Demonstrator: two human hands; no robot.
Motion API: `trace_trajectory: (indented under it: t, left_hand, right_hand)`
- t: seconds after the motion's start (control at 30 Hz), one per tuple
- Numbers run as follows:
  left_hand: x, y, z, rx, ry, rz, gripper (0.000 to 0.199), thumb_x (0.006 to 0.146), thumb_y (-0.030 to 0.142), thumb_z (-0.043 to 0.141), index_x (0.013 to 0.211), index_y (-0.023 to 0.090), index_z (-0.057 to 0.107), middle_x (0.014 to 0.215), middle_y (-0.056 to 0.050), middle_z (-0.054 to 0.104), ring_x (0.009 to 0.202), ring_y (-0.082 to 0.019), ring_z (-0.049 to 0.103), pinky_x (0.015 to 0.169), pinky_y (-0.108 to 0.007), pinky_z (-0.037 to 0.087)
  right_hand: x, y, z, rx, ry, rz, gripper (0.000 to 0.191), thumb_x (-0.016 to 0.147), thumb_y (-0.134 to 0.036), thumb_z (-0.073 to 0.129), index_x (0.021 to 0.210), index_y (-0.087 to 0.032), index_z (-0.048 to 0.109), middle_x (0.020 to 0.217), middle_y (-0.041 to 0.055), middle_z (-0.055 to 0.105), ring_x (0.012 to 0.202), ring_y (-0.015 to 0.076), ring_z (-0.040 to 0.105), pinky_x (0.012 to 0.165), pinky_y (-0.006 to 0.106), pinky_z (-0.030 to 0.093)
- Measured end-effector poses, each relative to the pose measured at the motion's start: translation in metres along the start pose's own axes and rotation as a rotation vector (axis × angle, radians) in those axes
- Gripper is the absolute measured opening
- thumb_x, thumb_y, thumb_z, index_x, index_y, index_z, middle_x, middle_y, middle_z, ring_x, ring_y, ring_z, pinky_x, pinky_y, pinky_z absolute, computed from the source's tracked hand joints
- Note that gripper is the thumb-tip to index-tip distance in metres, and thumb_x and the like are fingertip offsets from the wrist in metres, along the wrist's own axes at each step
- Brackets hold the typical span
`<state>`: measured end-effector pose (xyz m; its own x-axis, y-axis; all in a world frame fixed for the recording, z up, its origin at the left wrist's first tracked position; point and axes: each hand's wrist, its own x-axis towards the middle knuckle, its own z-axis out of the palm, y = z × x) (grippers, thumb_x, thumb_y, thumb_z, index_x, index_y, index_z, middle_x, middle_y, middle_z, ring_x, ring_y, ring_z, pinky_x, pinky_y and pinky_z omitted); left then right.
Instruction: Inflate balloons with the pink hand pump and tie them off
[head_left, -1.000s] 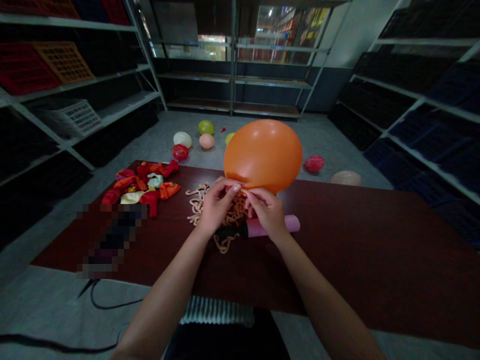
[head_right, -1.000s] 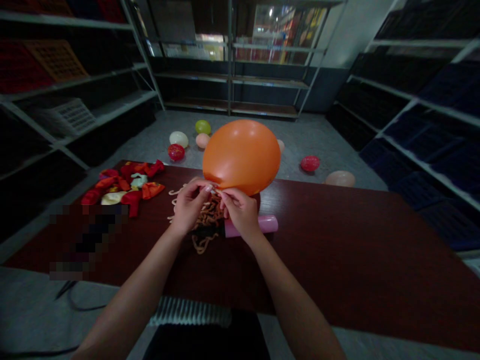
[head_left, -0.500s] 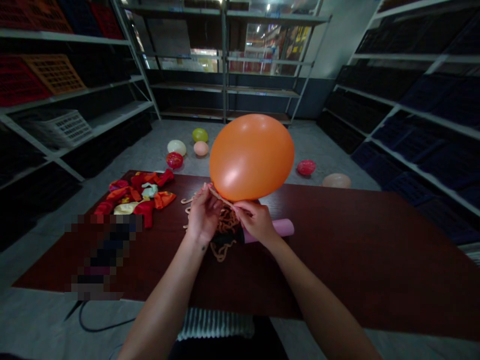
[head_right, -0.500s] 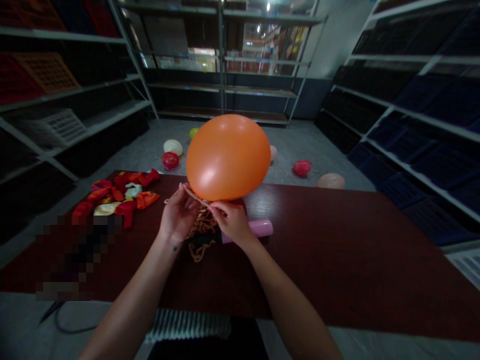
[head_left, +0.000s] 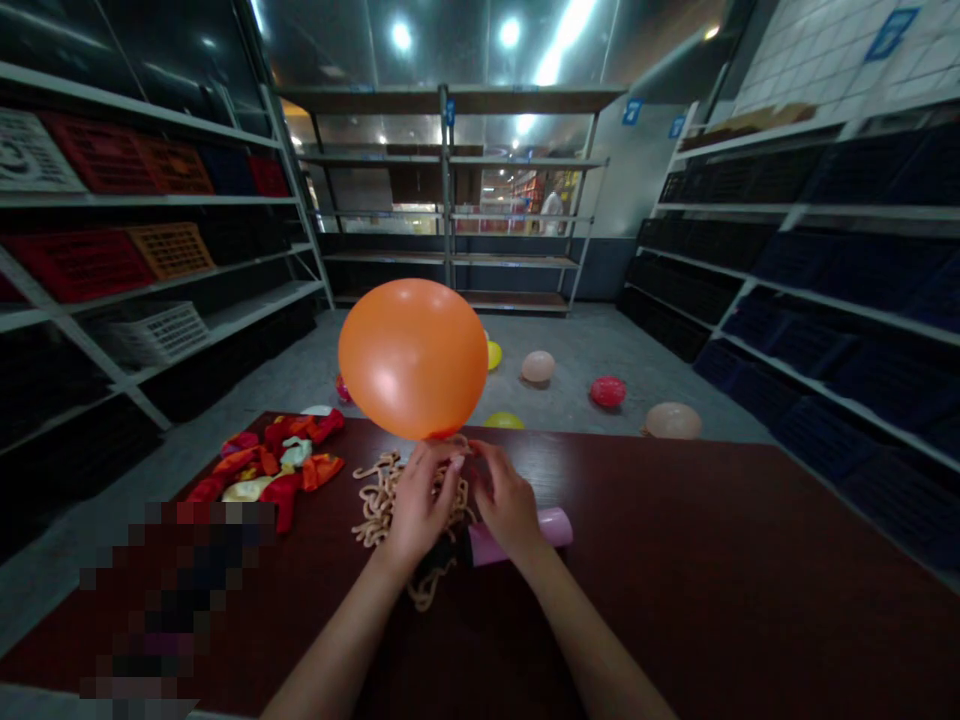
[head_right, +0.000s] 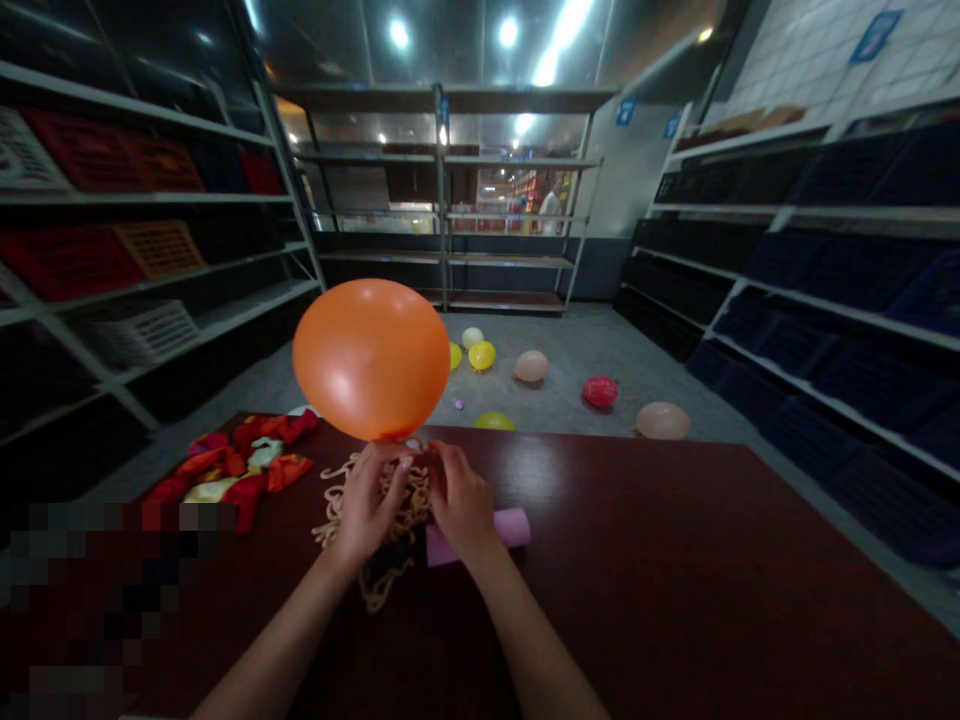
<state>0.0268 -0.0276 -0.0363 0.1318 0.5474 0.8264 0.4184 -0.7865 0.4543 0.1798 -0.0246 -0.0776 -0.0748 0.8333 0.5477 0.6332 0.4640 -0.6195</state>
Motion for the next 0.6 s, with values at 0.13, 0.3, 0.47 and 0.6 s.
trace_trajectory:
  t: [0.13,0.3,0.47,0.6]
  left_hand:
    - [0.023,-0.009,0.003,0.093,0.045,0.012,0.010,0.100,0.014,0.054,0.104,0.020,0.060,0.099,-0.005,0.065,0.097,-0.017,0.062,0.088,-0.029,0.049]
    - [0.080,-0.058,0.024,0.310,0.087,0.045,0.012,0.100,0.021,0.051,0.105,0.018,0.062,0.103,-0.009,0.066,0.103,-0.023,0.062,0.095,-0.037,0.049]
    - [0.138,-0.127,0.053,0.580,-0.566,-0.295,0.060,0.087,0.018,0.066,0.145,0.015,0.049,0.155,-0.020,0.040,0.141,-0.036,0.042,0.108,-0.046,0.043]
    - [0.121,-0.139,0.053,0.548,-0.702,-0.321,0.033,0.091,0.022,0.062,0.124,0.019,0.067,0.139,-0.015,0.060,0.124,-0.030,0.060,0.104,-0.041,0.047]
  right_hand:
    - [-0.003,-0.002,0.005,-0.158,-0.051,0.004,0.033,0.098,-0.020,0.041,0.128,-0.021,0.055,0.124,0.0084,0.067,0.109,0.0217,0.068,0.088,0.033,0.055]
    - [-0.005,-0.007,0.008,-0.309,-0.137,-0.029,0.032,0.097,-0.018,0.044,0.126,-0.022,0.058,0.117,0.0058,0.069,0.098,0.0209,0.070,0.080,0.032,0.054]
    - [-0.004,-0.007,0.008,-0.346,-0.169,-0.033,0.025,0.097,-0.018,0.045,0.115,-0.024,0.062,0.108,0.0027,0.070,0.091,0.0185,0.070,0.075,0.029,0.051]
    - [-0.003,-0.004,0.008,-0.371,-0.211,-0.029,0.022,0.098,-0.021,0.045,0.108,-0.025,0.064,0.101,0.0020,0.071,0.088,0.0188,0.070,0.071,0.028,0.048]
